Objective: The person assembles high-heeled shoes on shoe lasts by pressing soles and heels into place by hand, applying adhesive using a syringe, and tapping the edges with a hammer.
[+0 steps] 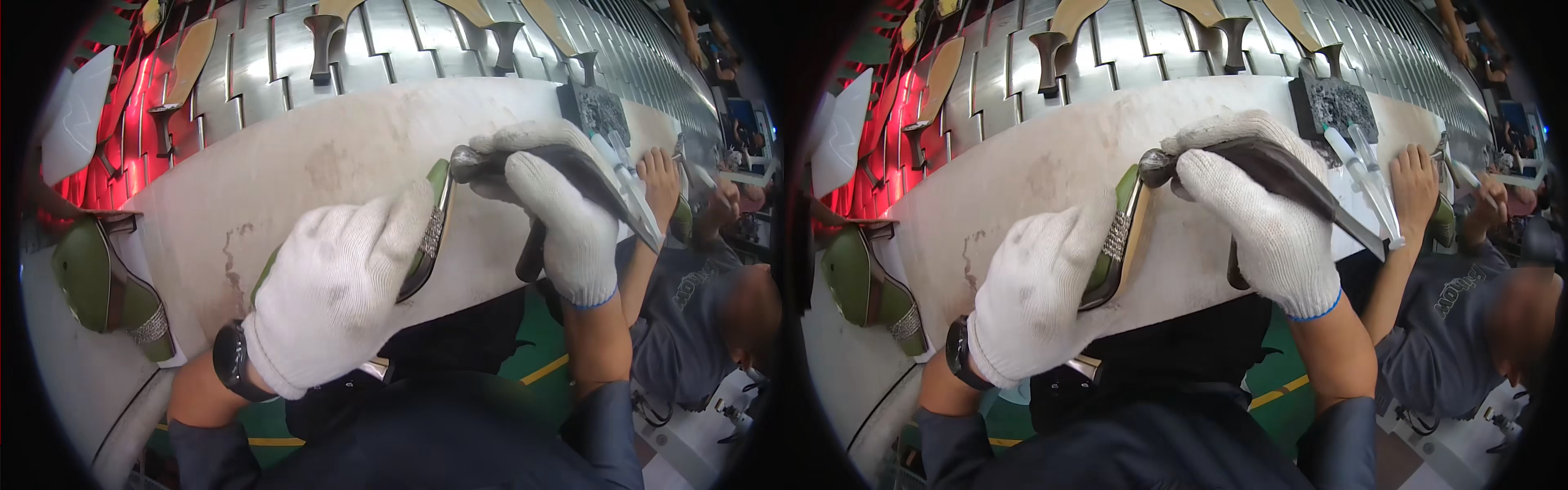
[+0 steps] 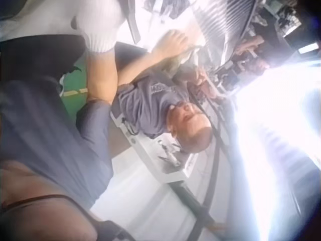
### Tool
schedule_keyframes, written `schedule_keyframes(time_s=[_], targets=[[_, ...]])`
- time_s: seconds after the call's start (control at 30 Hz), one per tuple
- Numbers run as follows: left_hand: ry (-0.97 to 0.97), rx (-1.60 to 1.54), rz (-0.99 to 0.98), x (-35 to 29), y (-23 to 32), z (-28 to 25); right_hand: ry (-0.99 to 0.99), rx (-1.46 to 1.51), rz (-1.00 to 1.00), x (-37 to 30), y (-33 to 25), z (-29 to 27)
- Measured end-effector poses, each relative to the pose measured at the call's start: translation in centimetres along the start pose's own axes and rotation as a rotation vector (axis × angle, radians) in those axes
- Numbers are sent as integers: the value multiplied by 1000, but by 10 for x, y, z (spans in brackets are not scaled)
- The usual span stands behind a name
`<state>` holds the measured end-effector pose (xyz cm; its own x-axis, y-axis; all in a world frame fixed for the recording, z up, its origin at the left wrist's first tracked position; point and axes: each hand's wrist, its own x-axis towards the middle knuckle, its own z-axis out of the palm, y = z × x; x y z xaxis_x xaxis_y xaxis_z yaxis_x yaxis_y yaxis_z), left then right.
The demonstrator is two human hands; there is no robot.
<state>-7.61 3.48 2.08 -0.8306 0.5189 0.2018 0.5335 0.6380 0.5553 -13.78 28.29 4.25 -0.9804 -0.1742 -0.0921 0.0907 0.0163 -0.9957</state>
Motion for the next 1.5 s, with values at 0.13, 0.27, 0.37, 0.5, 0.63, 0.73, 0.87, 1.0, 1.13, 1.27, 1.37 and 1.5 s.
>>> schedule_keyframes(time_s=[0.13, 0.27, 0.37, 0.5, 0.63, 0.73, 0.87, 1.0, 1.13, 1.27, 1.37, 1.5], targets=[[-49, 22, -8, -2, 0, -3, -183, -300, -90, -37, 0, -6], [12, -6, 2, -2, 1, -1, -175, -348, -229, -53, -4, 4], [2, -2, -6, -2, 0, -2, -182, -419, -300, -63, -9, 11], [28, -8, 5, -5, -2, 2, -123, -521, -508, -77, 5, 23], [12, -43, -4, -3, -1, 0, -11, -512, -621, -95, 32, 38], [6, -27, 13, -3, -1, -2, 106, -550, -715, -105, 45, 52], [21, -54, 24, -6, -5, -1, 164, -488, -721, -117, 76, 68], [47, -61, 43, -9, -6, 2, 213, -452, -754, -121, 84, 81], [41, -32, 49, -8, -5, 2, 251, -511, -774, -121, 79, 92], [39, 31, 65, -11, -10, 3, 223, -534, -707, -125, 67, 116], [-14, 35, 49, -11, -11, -3, 182, -476, -674, -125, 64, 111], [-77, -197, -2, -15, -19, -19, 43, -348, -679, -118, 60, 87]])
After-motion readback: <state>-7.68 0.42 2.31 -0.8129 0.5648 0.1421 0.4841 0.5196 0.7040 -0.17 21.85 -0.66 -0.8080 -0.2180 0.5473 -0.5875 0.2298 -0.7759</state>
